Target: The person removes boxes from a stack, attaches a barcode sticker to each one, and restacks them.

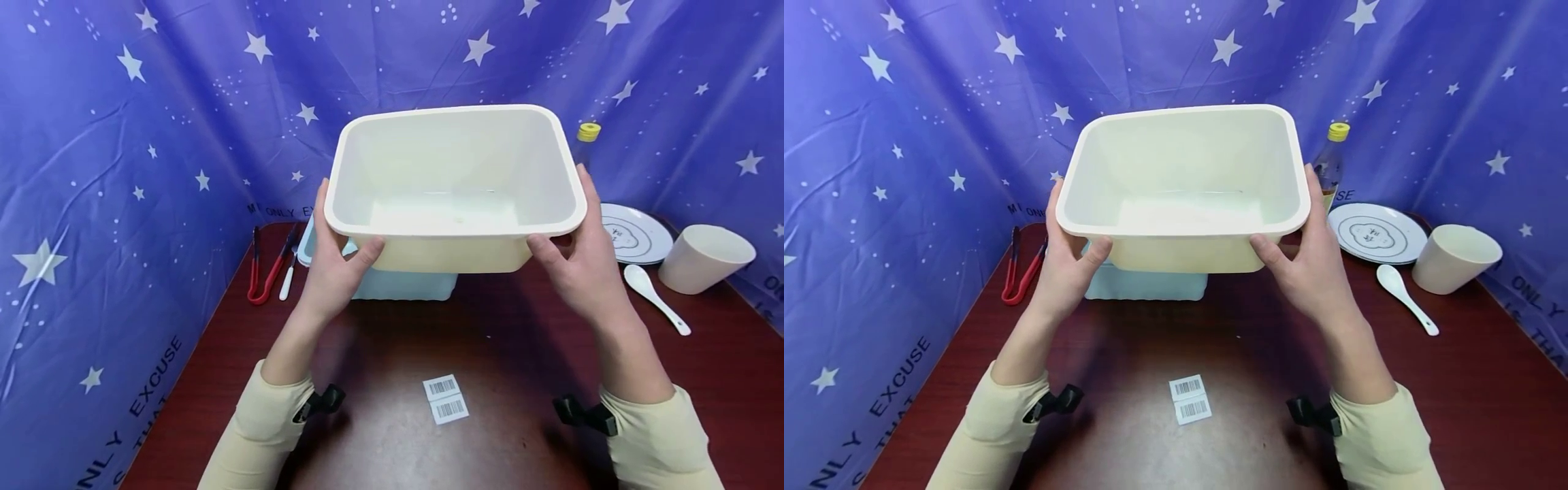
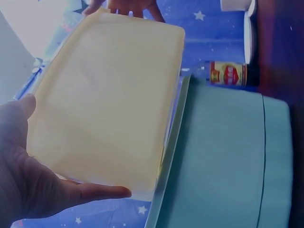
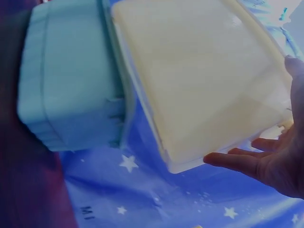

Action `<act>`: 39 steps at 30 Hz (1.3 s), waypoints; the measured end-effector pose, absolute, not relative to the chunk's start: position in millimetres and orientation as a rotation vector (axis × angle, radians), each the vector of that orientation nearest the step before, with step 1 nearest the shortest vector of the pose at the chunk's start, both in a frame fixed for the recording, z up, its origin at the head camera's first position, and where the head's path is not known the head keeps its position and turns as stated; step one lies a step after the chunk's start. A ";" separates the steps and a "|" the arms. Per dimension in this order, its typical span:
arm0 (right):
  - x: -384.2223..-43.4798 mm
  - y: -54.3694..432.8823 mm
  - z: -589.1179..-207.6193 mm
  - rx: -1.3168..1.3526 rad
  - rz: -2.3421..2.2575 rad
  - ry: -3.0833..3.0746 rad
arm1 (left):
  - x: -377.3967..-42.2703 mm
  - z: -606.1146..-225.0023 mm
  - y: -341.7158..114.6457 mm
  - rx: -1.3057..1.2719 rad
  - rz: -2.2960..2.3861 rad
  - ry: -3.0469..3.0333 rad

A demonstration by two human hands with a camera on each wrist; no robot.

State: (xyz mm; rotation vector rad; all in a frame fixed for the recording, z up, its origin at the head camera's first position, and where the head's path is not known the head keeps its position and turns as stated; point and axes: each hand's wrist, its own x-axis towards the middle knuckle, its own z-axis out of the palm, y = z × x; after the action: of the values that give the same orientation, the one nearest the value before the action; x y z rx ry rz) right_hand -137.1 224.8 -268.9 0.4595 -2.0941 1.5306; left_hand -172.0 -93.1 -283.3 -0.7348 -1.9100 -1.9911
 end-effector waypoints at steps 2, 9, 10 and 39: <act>-134.8 229.9 -264.8 0.435 1.516 -2.116 | -172.2 -284.0 -88.4 -0.748 -2.003 -1.909; -130.5 251.3 -255.7 0.413 1.488 -2.129 | -172.7 -283.5 -68.0 -0.801 -2.037 -1.881; -130.7 254.5 -255.2 0.421 1.489 -2.122 | -172.7 -283.2 -65.0 -0.806 -2.039 -1.876; -128.4 323.2 -248.5 0.836 2.046 -1.751 | -150.6 -282.1 -1.3 -0.763 -1.969 -1.944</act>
State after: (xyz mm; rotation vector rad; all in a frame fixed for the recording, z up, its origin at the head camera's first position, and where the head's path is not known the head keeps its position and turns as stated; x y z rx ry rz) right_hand -128.4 323.2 -248.5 0.8360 -1.7515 2.0463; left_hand -150.6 -1.3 -282.1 -0.7634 -1.9445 -1.9694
